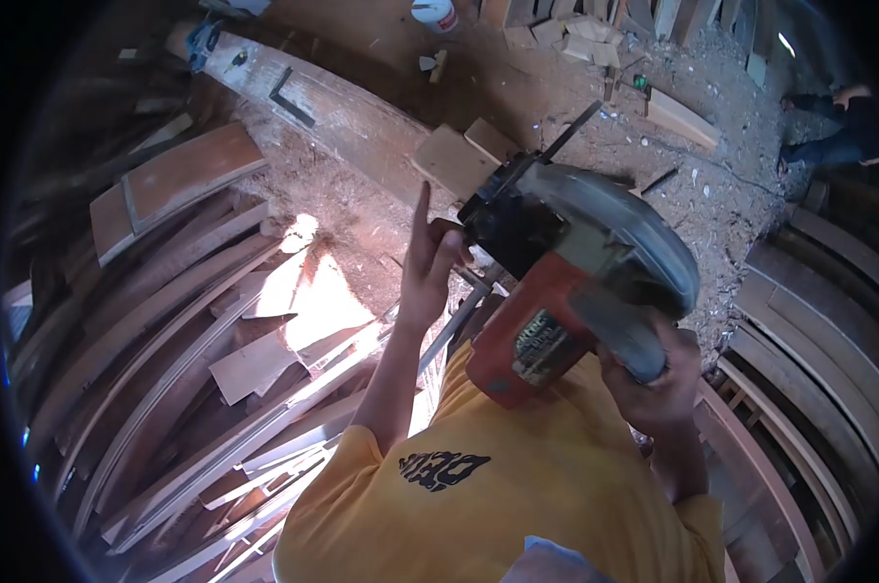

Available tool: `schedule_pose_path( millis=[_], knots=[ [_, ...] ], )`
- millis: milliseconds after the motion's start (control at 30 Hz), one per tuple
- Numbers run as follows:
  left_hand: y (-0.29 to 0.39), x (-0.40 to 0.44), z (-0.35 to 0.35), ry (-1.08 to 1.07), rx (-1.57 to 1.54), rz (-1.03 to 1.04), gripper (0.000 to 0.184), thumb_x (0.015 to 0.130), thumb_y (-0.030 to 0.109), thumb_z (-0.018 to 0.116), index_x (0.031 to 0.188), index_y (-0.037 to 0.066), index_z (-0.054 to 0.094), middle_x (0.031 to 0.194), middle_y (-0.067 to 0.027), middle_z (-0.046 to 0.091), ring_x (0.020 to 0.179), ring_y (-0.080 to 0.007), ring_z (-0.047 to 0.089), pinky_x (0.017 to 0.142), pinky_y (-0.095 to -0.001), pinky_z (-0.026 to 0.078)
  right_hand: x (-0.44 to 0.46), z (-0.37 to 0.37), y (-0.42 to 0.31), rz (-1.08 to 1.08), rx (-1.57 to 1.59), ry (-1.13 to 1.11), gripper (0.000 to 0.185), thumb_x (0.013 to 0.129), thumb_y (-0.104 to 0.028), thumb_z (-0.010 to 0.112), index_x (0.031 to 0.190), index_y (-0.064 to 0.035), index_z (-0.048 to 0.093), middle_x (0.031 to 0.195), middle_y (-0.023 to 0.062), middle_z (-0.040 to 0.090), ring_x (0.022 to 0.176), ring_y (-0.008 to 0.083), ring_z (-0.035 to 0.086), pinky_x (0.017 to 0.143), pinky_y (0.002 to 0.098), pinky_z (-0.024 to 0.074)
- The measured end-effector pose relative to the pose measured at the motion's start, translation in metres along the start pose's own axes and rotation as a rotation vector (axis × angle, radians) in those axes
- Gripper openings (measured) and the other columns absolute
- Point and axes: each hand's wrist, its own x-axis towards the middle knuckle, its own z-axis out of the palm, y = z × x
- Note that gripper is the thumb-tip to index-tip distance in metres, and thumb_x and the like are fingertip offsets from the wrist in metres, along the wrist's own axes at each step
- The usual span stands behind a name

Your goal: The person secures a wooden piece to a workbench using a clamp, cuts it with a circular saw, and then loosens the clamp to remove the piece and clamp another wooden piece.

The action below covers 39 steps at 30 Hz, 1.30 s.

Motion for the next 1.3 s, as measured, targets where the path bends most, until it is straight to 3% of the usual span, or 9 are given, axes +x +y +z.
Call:
schedule_pose_path(
  millis=[100, 300, 567, 700, 767, 900, 1000, 1200, 1300],
  knots=[
    [-0.009, 0.001, 0.001, -0.01, 0.029, -0.12, 0.081, 0.099, 0.007, 0.059, 0.165, 0.004, 0.011, 0.09, -0.0068, 0.058, 0.078, -0.0129, 0.059, 0.073, -0.027, 0.051, 0.006, 0.021, 0.004, 0.015, -0.032, 0.004, 0.029, 0.078, 0.004, 0.072, 0.106, 0.0007, 0.068, 0.082, 0.0095, 0.071, 0.073, 0.0126, 0.069, 0.067, 0.0288, 0.0526],
    [-0.032, 0.019, 0.003, -0.021, 0.229, -0.112, 0.082, 0.097, 0.005, 0.06, 0.163, 0.0, 0.011, 0.089, -0.0044, 0.057, 0.076, -0.0095, 0.054, 0.07, -0.0241, 0.047, 0.008, 0.035, 0.023, 0.017, -0.14, 0.054, 0.027, 0.079, 0.001, 0.071, 0.106, -0.0017, 0.068, 0.082, 0.0128, 0.071, 0.072, 0.0218, 0.072, 0.067, 0.0319, 0.0543],
    [-0.027, 0.032, 0.014, -0.008, 0.306, -0.186, 0.08, 0.098, 0.006, 0.052, 0.164, 0.004, 0.007, 0.107, -0.0111, 0.068, 0.078, -0.0149, 0.057, 0.071, -0.0304, 0.05, 0.023, 0.034, 0.032, 0.001, -0.111, 0.029, 0.027, 0.079, 0.0, 0.071, 0.106, -0.0019, 0.067, 0.082, 0.0139, 0.071, 0.073, 0.0265, 0.074, 0.067, 0.0337, 0.0547],
    [-0.033, 0.038, 0.012, -0.014, 0.242, -0.131, 0.078, 0.099, 0.006, 0.048, 0.165, 0.005, 0.006, 0.106, -0.013, 0.068, 0.078, -0.0166, 0.058, 0.072, -0.0319, 0.05, 0.033, 0.031, 0.03, -0.027, -0.123, -0.018, 0.028, 0.08, 0.0, 0.072, 0.107, -0.004, 0.068, 0.083, 0.0152, 0.072, 0.073, 0.0306, 0.074, 0.066, 0.0351, 0.0552],
    [-0.032, 0.041, 0.009, -0.043, 0.362, -0.127, 0.077, 0.098, 0.006, 0.046, 0.164, 0.004, 0.005, 0.104, -0.0139, 0.068, 0.078, -0.0179, 0.059, 0.073, -0.0325, 0.051, 0.036, 0.032, 0.033, -0.03, -0.132, -0.02, 0.028, 0.08, -0.002, 0.074, 0.107, -0.0046, 0.068, 0.084, 0.0153, 0.073, 0.075, 0.0314, 0.075, 0.066, 0.0358, 0.0558],
    [-0.034, 0.043, 0.007, -0.049, 0.34, -0.125, 0.078, 0.098, 0.006, 0.045, 0.164, 0.003, 0.004, 0.103, -0.0149, 0.068, 0.078, -0.0189, 0.059, 0.073, -0.0324, 0.051, 0.036, 0.031, 0.033, 0.078, -0.121, -0.096, 0.031, 0.081, -0.01, 0.082, 0.109, -0.0051, 0.068, 0.087, 0.0155, 0.074, 0.08, 0.0321, 0.076, 0.067, 0.0376, 0.0573],
    [-0.038, 0.045, 0.003, -0.074, 0.291, -0.113, 0.079, 0.097, 0.005, 0.045, 0.164, 0.002, 0.002, 0.104, -0.0145, 0.068, 0.079, -0.0187, 0.059, 0.074, -0.032, 0.051, 0.04, 0.03, 0.027, 0.112, -0.091, -0.122, 0.038, 0.076, -0.008, 0.08, 0.112, -0.0075, 0.068, 0.092, 0.0166, 0.074, 0.083, 0.0369, 0.073, 0.071, 0.0414, 0.0575],
    [-0.033, 0.048, 0.003, -0.06, 0.177, -0.143, 0.079, 0.098, 0.003, 0.044, 0.165, 0.005, 0.002, 0.113, -0.0124, 0.066, 0.088, -0.0148, 0.059, 0.078, -0.0292, 0.05, 0.04, 0.032, 0.035, 0.18, -0.097, -0.218, 0.039, 0.076, -0.011, 0.079, 0.112, -0.0095, 0.065, 0.09, 0.0154, 0.074, 0.085, 0.0376, 0.073, 0.073, 0.0456, 0.0572],
    [-0.033, 0.05, 0.0, -0.087, 0.141, -0.166, 0.078, 0.1, 0.003, 0.043, 0.165, 0.006, 0.001, 0.115, -0.0115, 0.065, 0.09, -0.0137, 0.057, 0.079, -0.0284, 0.049, 0.044, 0.031, 0.035, 0.089, -0.111, -0.219, 0.035, 0.079, -0.012, 0.083, 0.109, -0.0043, 0.067, 0.09, 0.0165, 0.074, 0.083, 0.035, 0.074, 0.069, 0.0391, 0.0573]
  ],
)
